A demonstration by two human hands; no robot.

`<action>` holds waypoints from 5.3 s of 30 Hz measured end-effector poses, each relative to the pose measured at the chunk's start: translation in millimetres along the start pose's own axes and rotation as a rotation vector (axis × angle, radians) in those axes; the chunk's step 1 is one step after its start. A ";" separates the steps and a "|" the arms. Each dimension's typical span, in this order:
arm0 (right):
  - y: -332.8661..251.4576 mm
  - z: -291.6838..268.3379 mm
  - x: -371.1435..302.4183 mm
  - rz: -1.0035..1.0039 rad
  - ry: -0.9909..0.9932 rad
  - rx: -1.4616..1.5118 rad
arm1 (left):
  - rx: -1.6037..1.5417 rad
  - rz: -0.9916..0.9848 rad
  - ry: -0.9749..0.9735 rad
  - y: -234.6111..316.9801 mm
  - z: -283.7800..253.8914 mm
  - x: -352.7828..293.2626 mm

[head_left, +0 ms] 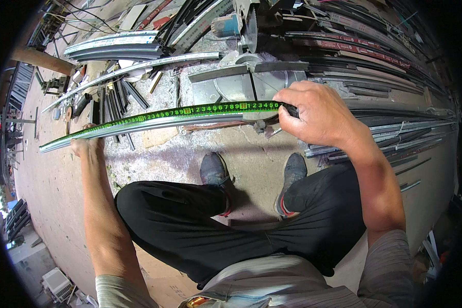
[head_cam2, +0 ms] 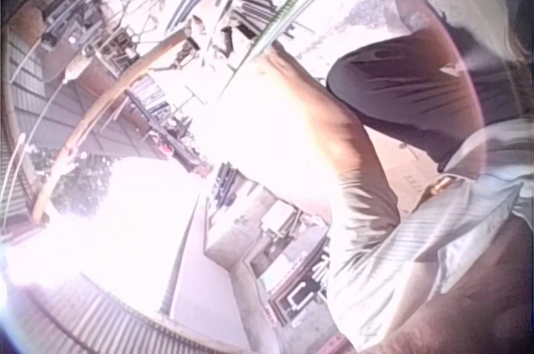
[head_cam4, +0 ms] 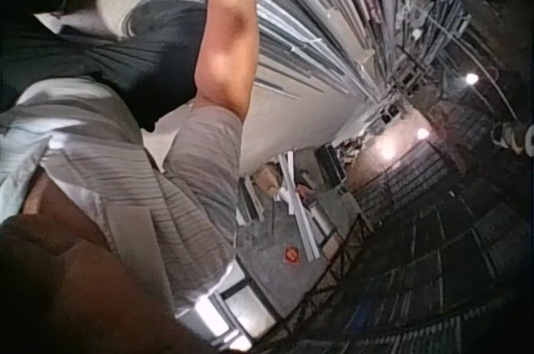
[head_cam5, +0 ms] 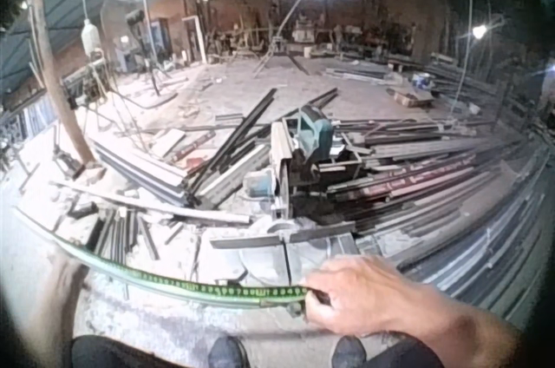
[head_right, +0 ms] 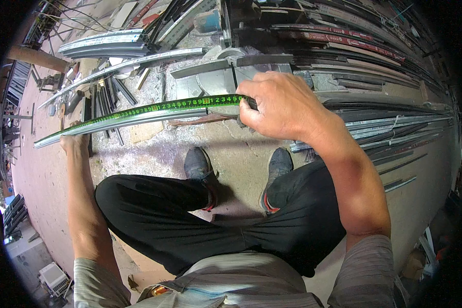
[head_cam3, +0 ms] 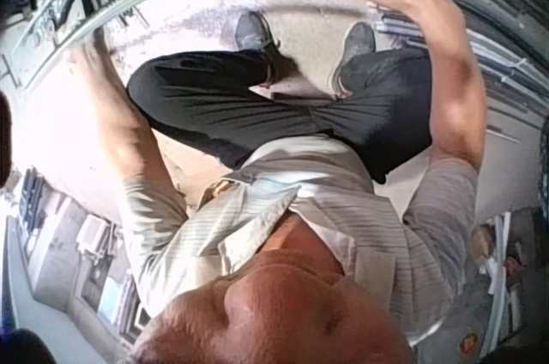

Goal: The person measures and marks metal profiles using a tape measure and marker, then cuts them to size using a miter saw. The person repeats this process for multiple pieces, handling the profiles and tools throughout.

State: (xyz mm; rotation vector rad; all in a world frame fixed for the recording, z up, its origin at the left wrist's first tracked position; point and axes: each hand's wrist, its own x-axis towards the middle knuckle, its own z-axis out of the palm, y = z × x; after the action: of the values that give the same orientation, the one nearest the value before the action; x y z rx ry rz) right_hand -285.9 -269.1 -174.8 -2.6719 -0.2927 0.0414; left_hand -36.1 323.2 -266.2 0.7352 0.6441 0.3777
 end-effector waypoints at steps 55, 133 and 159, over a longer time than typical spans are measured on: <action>2.6 36.2 16.3 0.217 -0.103 0.280 | 0.058 0.064 0.608 -113.7 -225.7 13.1; 0.6 15.8 17.9 0.133 -0.132 0.097 | 0.761 -0.277 -0.775 -18.1 -86.2 -225.2; 17.5 -3.0 -1.1 0.201 -0.126 0.087 | 1.902 0.305 -1.822 -154.8 84.1 -351.4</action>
State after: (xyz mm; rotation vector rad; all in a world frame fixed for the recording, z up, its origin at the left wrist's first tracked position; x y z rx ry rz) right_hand -283.3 -285.9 -179.8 -2.6069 -0.0591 0.2784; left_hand -227.8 -10.8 -187.3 2.4190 -1.1960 -0.8834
